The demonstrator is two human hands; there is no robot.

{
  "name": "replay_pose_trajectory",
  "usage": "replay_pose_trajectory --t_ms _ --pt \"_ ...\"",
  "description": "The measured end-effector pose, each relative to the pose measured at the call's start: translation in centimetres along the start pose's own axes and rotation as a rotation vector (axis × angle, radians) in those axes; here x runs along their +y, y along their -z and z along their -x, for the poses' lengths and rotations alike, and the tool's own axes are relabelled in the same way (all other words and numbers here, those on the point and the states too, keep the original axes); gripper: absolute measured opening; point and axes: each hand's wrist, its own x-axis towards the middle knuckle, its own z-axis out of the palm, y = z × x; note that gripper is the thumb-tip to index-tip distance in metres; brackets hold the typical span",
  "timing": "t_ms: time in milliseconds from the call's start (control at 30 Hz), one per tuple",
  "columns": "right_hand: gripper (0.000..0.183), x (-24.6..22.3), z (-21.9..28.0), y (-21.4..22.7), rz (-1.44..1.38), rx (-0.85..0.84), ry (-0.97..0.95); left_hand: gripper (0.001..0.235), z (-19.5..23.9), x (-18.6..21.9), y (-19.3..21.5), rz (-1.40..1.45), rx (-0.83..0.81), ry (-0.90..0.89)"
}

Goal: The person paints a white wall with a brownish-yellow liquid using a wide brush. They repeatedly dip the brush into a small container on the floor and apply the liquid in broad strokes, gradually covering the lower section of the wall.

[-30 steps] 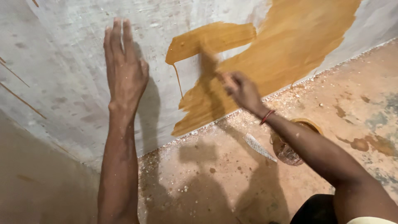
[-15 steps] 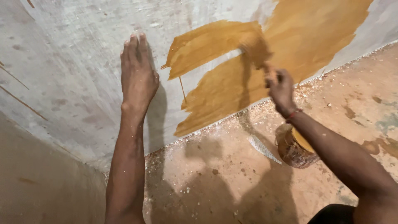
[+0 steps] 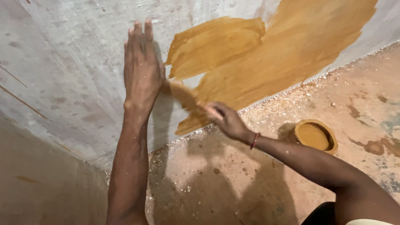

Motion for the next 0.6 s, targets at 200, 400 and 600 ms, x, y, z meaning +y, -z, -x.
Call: replay_pose_trajectory --t_ms 200,400,600 --pt "0.035 0.3 -0.4 -1.2 -0.053 -0.066 -0.060 0.092 -0.2 0.5 0.1 0.071 -0.027 0.020" --pt "0.029 6.9 0.7 2.7 -0.168 0.480 -0.401 0.093 1.0 -1.7 -1.2 -0.023 -0.109 0.071" --pt "0.033 9.1 2.1 1.6 -0.234 0.614 -0.477 0.094 1.7 -2.5 -1.5 0.033 -0.160 0.086"
